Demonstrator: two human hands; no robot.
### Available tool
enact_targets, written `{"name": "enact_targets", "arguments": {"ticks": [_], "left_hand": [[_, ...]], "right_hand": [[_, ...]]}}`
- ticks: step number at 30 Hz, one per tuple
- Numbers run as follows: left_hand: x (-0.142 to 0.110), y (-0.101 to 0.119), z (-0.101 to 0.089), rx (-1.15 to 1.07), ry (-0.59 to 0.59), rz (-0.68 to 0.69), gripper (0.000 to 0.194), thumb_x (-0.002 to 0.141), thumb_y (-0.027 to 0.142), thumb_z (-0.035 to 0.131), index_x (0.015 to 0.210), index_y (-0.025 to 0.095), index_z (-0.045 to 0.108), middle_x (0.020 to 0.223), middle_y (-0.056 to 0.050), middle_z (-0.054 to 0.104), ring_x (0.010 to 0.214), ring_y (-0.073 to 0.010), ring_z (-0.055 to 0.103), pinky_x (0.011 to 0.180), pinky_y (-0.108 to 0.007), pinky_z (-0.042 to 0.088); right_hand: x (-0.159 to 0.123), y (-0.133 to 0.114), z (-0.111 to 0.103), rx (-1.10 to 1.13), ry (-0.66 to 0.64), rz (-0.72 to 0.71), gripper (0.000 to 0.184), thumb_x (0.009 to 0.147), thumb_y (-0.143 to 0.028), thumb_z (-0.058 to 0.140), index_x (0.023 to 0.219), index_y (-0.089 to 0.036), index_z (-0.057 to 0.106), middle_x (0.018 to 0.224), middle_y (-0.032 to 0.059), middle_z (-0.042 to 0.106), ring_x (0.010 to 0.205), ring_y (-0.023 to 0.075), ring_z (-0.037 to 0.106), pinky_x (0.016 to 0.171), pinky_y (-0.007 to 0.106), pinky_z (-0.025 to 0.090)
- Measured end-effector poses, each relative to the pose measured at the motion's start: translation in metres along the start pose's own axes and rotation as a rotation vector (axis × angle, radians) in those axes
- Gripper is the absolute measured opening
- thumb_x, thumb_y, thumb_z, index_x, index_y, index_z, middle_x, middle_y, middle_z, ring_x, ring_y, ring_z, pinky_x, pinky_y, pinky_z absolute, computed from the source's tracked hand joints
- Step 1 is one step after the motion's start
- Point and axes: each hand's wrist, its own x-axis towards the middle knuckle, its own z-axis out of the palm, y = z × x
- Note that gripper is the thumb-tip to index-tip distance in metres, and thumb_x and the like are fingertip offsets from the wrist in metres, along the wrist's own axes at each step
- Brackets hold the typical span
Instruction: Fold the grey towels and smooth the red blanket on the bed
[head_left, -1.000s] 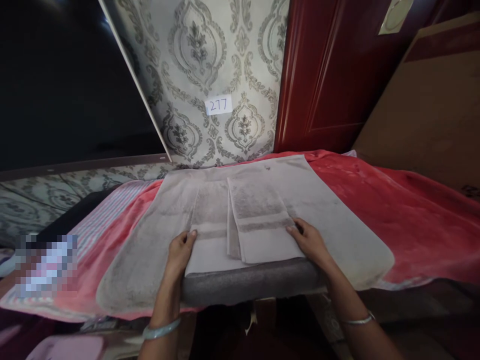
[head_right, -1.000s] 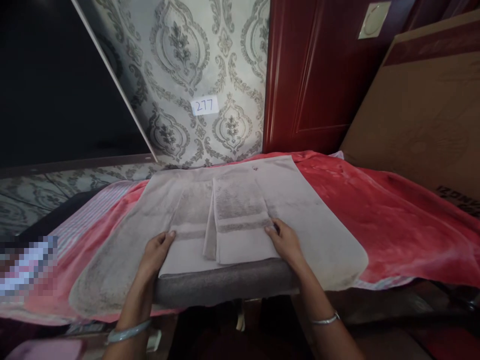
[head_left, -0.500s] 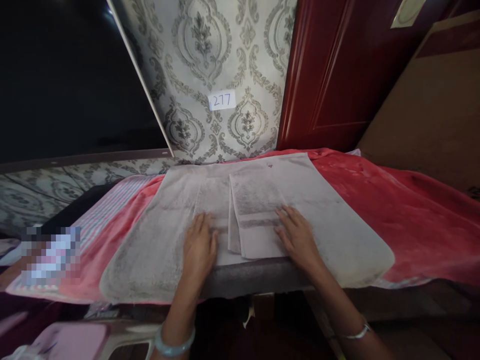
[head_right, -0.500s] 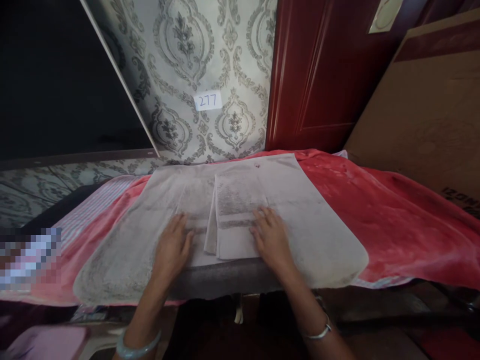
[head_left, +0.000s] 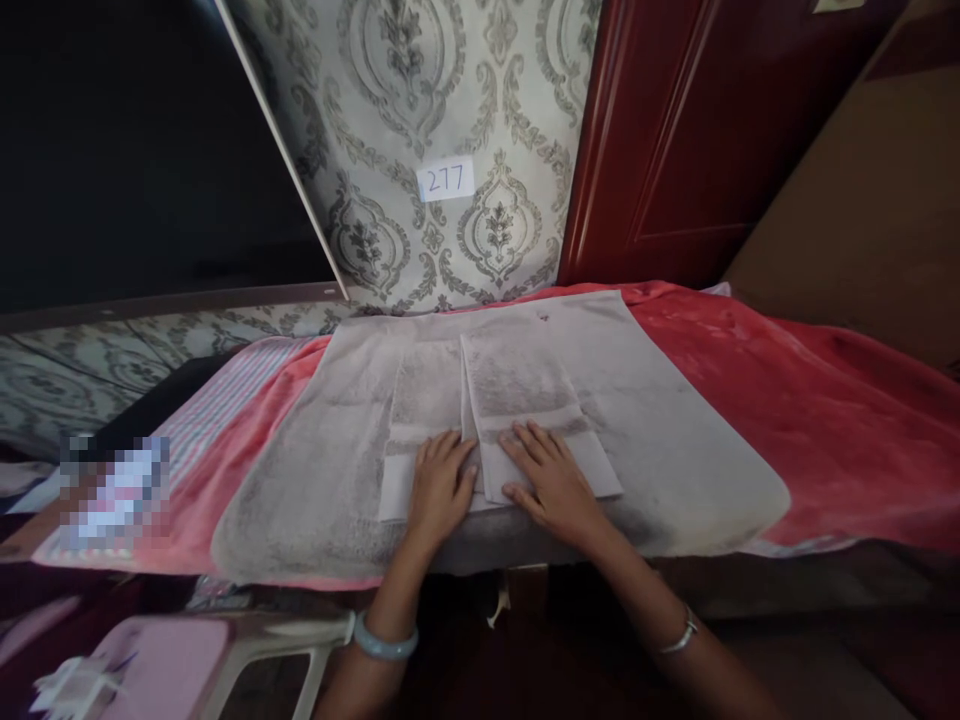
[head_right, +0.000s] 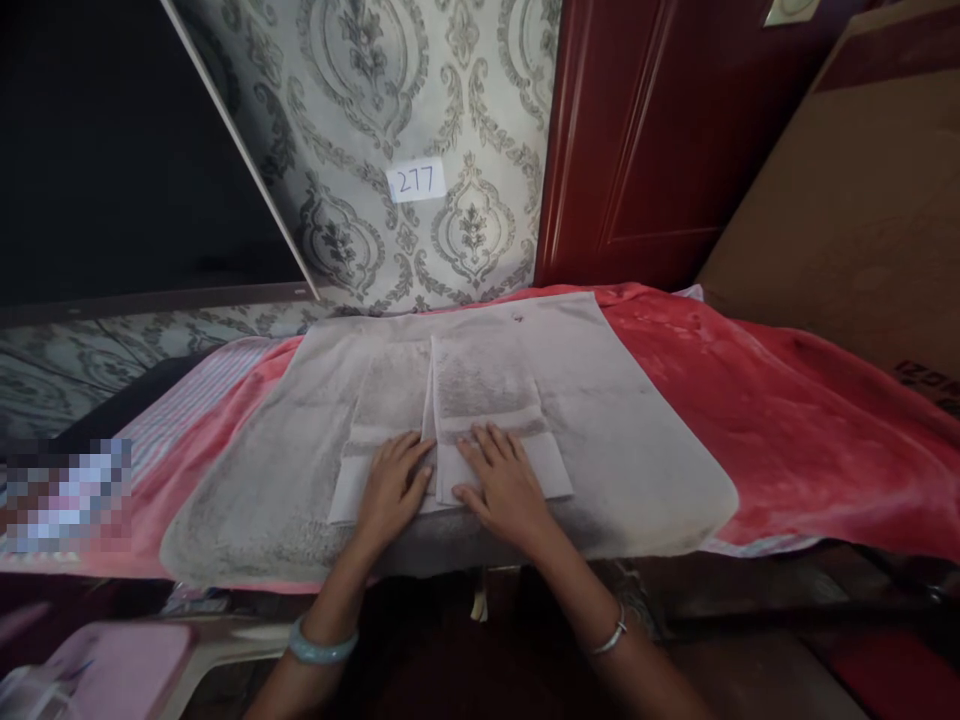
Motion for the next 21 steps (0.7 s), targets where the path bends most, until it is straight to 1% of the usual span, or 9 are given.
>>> {"name": "enact_targets", "arguments": {"ticks": [2, 4, 6, 9, 11, 14, 17, 19, 21], "left_hand": [[0.002, -0.002, -0.002, -0.103, 0.019, -0.016, 0.036, 0.094, 0.029, 0.048, 0.125, 0.024, 0.067, 0.13, -0.01, 0.065, 0.126, -0.0259, 0.054, 0.111, -0.05, 0.037], [0.004, -0.001, -0.003, -0.178, 0.039, -0.056, 0.033, 0.093, 0.028, 0.05, 0.119, 0.024, 0.069, 0.12, -0.008, 0.068, 0.118, -0.0243, 0.057, 0.106, -0.045, 0.041], [0.006, 0.002, -0.004, -0.221, 0.054, -0.106, 0.03, 0.091, 0.028, 0.054, 0.115, 0.024, 0.071, 0.112, -0.007, 0.07, 0.112, -0.0237, 0.058, 0.102, -0.042, 0.042], [0.009, 0.006, -0.007, -0.269, 0.049, -0.183, 0.029, 0.089, 0.027, 0.058, 0.113, 0.025, 0.073, 0.104, -0.006, 0.07, 0.104, -0.0224, 0.059, 0.1, -0.04, 0.043], [0.009, 0.007, -0.008, -0.291, 0.043, -0.205, 0.029, 0.087, 0.025, 0.06, 0.113, 0.025, 0.074, 0.101, -0.006, 0.069, 0.1, -0.0215, 0.059, 0.099, -0.04, 0.043], [0.009, 0.01, -0.008, -0.294, 0.049, -0.196, 0.031, 0.085, 0.021, 0.06, 0.113, 0.024, 0.074, 0.097, -0.005, 0.067, 0.096, -0.0209, 0.059, 0.098, -0.039, 0.043], [0.007, 0.013, -0.006, -0.305, 0.045, -0.181, 0.033, 0.085, 0.017, 0.057, 0.113, 0.024, 0.074, 0.09, -0.004, 0.066, 0.09, -0.0201, 0.058, 0.093, -0.038, 0.043], [0.005, 0.014, -0.005, -0.336, 0.038, -0.17, 0.035, 0.086, 0.015, 0.054, 0.114, 0.024, 0.073, 0.089, -0.004, 0.066, 0.089, -0.0197, 0.058, 0.09, -0.036, 0.044], [0.003, 0.015, -0.004, -0.382, 0.029, -0.18, 0.037, 0.086, 0.015, 0.052, 0.116, 0.024, 0.072, 0.09, -0.004, 0.065, 0.089, -0.0197, 0.058, 0.088, -0.035, 0.045]], "right_hand": [[-0.005, -0.004, -0.002, 0.014, -0.004, -0.054, 0.063, 0.093, -0.045, 0.059, 0.151, -0.025, 0.046, 0.161, 0.0096, 0.033, 0.149, 0.0303, 0.024, 0.119, 0.054, 0.026], [-0.008, -0.007, -0.003, 0.019, -0.004, -0.082, 0.064, 0.093, -0.044, 0.061, 0.151, -0.023, 0.046, 0.161, 0.0096, 0.033, 0.15, 0.0298, 0.023, 0.12, 0.053, 0.025], [-0.011, -0.008, -0.002, 0.027, -0.001, -0.095, 0.06, 0.095, -0.041, 0.058, 0.15, -0.022, 0.047, 0.16, 0.0096, 0.035, 0.15, 0.0287, 0.023, 0.12, 0.054, 0.026], [-0.012, -0.008, 0.002, 0.055, 0.014, -0.111, 0.051, 0.099, -0.036, 0.051, 0.148, -0.023, 0.049, 0.156, 0.0094, 0.042, 0.149, 0.0262, 0.028, 0.119, 0.054, 0.027], [-0.012, -0.007, 0.006, 0.077, 0.044, -0.108, 0.046, 0.1, -0.034, 0.047, 0.145, -0.023, 0.053, 0.153, 0.0096, 0.046, 0.147, 0.0257, 0.032, 0.118, 0.055, 0.029], [-0.012, -0.006, 0.013, 0.133, 0.128, -0.089, 0.039, 0.103, -0.032, 0.042, 0.133, -0.021, 0.064, 0.144, 0.0107, 0.056, 0.142, 0.026, 0.04, 0.116, 0.054, 0.033], [-0.01, -0.008, 0.016, 0.232, 0.236, -0.055, 0.037, 0.104, -0.031, 0.039, 0.115, -0.021, 0.073, 0.127, 0.0105, 0.068, 0.133, 0.0255, 0.053, 0.113, 0.052, 0.039], [-0.009, -0.011, 0.016, 0.308, 0.333, -0.019, 0.037, 0.105, -0.031, 0.039, 0.112, -0.022, 0.074, 0.117, 0.0091, 0.073, 0.123, 0.0242, 0.061, 0.109, 0.049, 0.045], [-0.008, -0.015, 0.016, 0.367, 0.433, -0.012, 0.035, 0.105, -0.029, 0.04, 0.114, -0.022, 0.074, 0.114, 0.0083, 0.074, 0.117, 0.0224, 0.065, 0.105, 0.045, 0.051]]}}
